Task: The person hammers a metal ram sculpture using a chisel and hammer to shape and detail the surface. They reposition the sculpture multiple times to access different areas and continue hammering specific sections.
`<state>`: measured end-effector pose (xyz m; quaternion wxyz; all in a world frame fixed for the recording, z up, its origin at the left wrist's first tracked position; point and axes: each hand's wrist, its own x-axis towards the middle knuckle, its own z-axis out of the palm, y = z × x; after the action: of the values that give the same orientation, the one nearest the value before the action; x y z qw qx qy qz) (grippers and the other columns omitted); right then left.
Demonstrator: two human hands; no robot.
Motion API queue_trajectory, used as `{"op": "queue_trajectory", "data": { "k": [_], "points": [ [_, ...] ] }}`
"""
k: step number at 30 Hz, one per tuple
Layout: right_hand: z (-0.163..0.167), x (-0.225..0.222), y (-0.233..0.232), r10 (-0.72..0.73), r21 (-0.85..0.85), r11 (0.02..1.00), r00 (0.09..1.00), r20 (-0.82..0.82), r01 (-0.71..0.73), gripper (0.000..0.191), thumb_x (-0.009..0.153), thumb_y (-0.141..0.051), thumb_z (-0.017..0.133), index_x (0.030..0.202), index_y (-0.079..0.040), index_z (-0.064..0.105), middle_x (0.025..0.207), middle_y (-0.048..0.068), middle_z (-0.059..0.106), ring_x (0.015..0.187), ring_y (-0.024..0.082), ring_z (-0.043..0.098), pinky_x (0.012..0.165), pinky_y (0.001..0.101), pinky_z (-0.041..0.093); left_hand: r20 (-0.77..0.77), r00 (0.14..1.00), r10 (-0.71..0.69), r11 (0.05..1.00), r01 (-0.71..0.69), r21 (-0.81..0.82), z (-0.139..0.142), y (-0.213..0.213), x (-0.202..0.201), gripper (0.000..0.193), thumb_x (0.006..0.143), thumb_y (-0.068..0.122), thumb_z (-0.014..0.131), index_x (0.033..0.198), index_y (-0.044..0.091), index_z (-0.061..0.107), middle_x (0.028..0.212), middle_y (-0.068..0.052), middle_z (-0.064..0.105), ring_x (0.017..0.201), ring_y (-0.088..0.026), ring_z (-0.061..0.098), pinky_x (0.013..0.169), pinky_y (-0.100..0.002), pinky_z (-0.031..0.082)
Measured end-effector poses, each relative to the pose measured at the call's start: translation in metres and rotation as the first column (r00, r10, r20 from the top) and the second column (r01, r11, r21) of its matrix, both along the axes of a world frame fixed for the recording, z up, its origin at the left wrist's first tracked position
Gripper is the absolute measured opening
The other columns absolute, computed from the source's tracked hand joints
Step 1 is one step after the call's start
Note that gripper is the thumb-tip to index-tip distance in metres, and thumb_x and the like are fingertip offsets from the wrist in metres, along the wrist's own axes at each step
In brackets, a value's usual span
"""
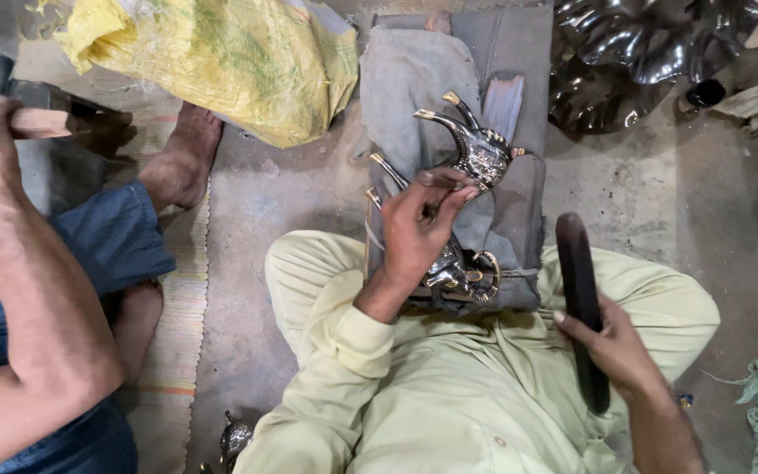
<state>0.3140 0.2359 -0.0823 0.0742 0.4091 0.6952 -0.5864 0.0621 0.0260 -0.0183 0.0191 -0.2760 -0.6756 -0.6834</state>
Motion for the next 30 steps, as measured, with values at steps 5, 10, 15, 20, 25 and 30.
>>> {"op": "queue_trajectory", "data": {
  "k": [5,10,15,20,25,30],
  "points": [
    [0.074,-0.04,0.026,0.207,0.419,0.882,0.976,0.068,-0.216,0.049,0.086,-0.024,0.079,0.129,-0.006,0.063,0.084,0.008,0.068,0.063,0.018,0.061,0.053,0.0372,0.055,-0.28,0.958,0.057,0.993,-0.083,-0.081,0.004,0.005,0.003,0.015,0.096,-0.001,0.076,0.106,0.002,0.066,0.105,-0.008,0.076,0.091,-0.019,0.078,0.074,-0.031,0.061],
    [0.155,-0.075,0.02,0.63,0.968,0.237,0.745,-0.219,0.083,0.028,0.105,-0.021,0.069,0.122,-0.001,0.06,0.093,0.014,0.066,0.075,0.023,0.066,0.065,0.0298,0.054,-0.334,0.942,0.036,0.988,-0.084,-0.129,-0.004,0.003,0.004,0.015,0.094,-0.005,0.071,0.107,0.002,0.065,0.107,-0.006,0.076,0.092,-0.021,0.079,0.074,-0.031,0.063],
    [0.218,-0.086,-0.011,0.528,0.971,0.228,0.847,-0.058,-0.076,0.01,0.114,-0.015,0.062,0.113,-0.005,0.065,0.08,0.006,0.062,0.066,0.018,0.058,0.06,0.0295,0.044,-0.41,0.909,0.076,0.971,-0.161,-0.177,-0.021,0.004,0.005,0.011,0.096,-0.002,0.073,0.102,0.003,0.065,0.105,-0.007,0.077,0.088,-0.022,0.078,0.073,-0.033,0.062],
    [0.245,-0.112,-0.003,0.549,0.849,-0.483,0.681,0.485,-0.215,0.03,0.089,-0.017,0.076,0.119,-0.016,0.075,0.083,0.002,0.064,0.075,0.02,0.065,0.067,0.0361,0.049,-0.546,0.837,0.039,0.964,-0.176,-0.201,-0.028,0.003,0.003,0.027,0.087,-0.002,0.068,0.114,0.0,0.066,0.107,-0.015,0.073,0.095,-0.03,0.077,0.084,-0.038,0.064],
    [0.25,-0.112,-0.009,0.576,0.908,-0.343,0.709,0.406,-0.241,0.033,0.092,-0.013,0.079,0.123,-0.015,0.069,0.093,0.003,0.064,0.082,0.02,0.063,0.078,0.0358,0.048,-0.475,0.878,0.048,0.975,-0.144,-0.169,-0.02,0.002,0.006,0.027,0.09,-0.001,0.073,0.116,0.002,0.066,0.108,-0.015,0.075,0.093,-0.029,0.077,0.08,-0.038,0.064],
    [0.264,-0.114,-0.02,0.547,0.903,-0.356,0.731,0.409,-0.238,0.044,0.076,-0.006,0.081,0.12,-0.011,0.073,0.084,0.007,0.063,0.076,0.023,0.064,0.071,0.0361,0.051,-0.424,0.905,0.02,0.959,-0.137,-0.248,-0.014,0.002,0.005,0.041,0.084,-0.008,0.066,0.123,0.002,0.065,0.106,-0.013,0.076,0.092,-0.028,0.078,0.081,-0.037,0.064]
  ]
}}
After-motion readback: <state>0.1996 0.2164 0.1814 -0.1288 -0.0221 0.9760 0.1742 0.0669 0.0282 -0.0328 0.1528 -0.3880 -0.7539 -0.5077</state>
